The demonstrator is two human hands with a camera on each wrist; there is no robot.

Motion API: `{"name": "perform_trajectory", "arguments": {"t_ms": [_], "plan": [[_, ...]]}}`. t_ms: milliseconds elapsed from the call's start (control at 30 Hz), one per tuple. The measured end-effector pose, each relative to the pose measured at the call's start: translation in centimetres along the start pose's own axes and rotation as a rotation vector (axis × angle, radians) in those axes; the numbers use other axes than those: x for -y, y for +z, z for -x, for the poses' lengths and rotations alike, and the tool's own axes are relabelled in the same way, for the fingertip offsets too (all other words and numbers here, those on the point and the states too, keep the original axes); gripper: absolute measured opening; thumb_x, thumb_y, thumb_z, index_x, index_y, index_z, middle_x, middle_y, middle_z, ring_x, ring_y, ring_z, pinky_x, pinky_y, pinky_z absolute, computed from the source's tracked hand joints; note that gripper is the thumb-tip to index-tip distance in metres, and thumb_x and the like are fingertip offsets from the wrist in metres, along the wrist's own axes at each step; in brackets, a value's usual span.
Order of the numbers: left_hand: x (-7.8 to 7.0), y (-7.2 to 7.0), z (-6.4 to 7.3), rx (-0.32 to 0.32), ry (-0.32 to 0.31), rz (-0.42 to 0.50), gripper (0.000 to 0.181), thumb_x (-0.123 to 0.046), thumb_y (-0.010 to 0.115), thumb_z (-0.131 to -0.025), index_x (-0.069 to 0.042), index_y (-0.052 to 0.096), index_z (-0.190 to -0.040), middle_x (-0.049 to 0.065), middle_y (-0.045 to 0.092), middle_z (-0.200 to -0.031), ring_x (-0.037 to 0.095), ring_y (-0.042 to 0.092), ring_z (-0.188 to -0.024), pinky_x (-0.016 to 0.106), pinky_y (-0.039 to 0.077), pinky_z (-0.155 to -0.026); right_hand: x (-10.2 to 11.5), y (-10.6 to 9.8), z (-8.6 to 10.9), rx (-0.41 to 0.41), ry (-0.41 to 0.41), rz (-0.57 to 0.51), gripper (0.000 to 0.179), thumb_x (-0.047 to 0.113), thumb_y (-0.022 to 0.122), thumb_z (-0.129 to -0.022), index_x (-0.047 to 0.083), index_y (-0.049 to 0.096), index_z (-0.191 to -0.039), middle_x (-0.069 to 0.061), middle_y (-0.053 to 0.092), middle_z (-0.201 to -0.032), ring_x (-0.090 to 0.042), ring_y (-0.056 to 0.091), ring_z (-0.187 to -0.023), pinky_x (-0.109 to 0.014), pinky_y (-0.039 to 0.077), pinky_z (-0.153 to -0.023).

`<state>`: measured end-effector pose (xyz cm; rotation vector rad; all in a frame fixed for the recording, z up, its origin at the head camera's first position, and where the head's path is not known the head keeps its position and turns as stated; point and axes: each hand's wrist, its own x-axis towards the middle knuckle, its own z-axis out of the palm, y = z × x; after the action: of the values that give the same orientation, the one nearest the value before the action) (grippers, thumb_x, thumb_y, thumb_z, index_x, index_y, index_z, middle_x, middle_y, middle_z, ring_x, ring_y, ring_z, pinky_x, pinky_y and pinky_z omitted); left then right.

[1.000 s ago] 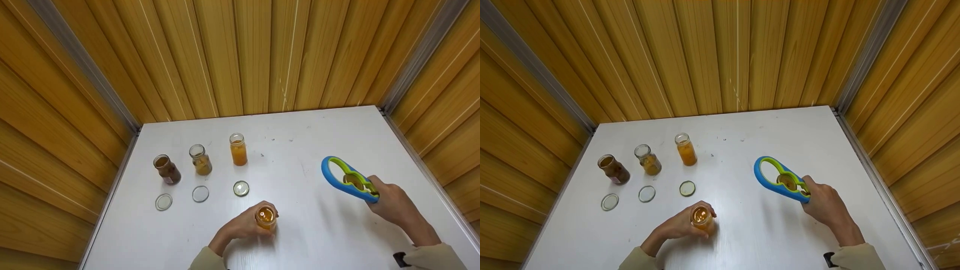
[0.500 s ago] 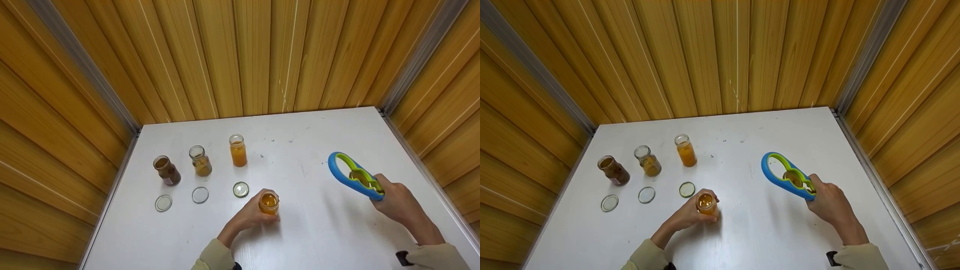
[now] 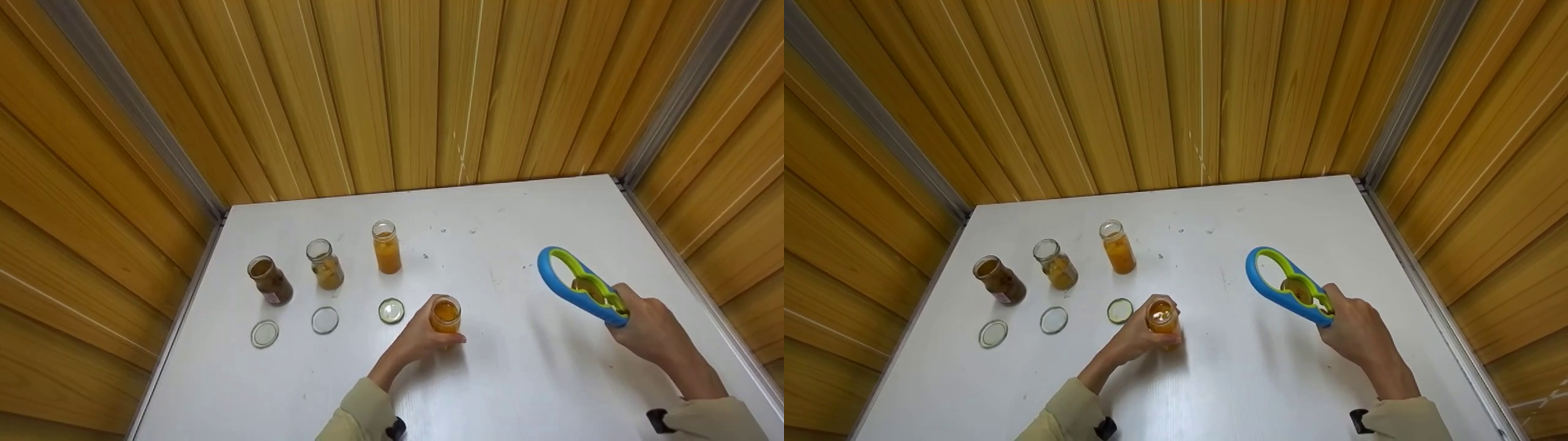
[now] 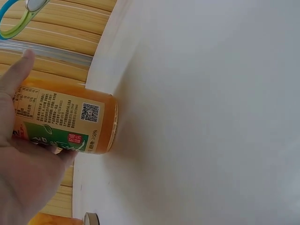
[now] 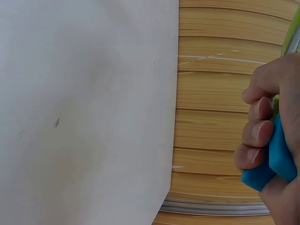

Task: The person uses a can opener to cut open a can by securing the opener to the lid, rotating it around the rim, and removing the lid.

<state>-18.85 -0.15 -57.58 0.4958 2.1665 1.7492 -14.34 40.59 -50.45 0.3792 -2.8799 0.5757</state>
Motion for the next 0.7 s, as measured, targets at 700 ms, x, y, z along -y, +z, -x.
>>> {"name": "perform_trajectory", "arguments": {"t_ms": [700], "plan": [[-0.5, 1.3, -4.8, -0.141, 0.002, -0.010, 0.066, -0.020, 0.088, -0.085, -0.019, 0.050, -0.139, -0.005, 0.060, -0.127, 0.016, 0.056, -0.119, 0.043, 0.046, -0.109, -0.4, -0.1, 0.1, 0.050, 0.056, -0.028, 0.039, 0.000, 0.075, -0.084, -0.001, 0.049, -0.114, -0.009, 0.059, -0.079, -0.022, 0.055, -0.065, -0.035, 0.050, -0.057]]}}
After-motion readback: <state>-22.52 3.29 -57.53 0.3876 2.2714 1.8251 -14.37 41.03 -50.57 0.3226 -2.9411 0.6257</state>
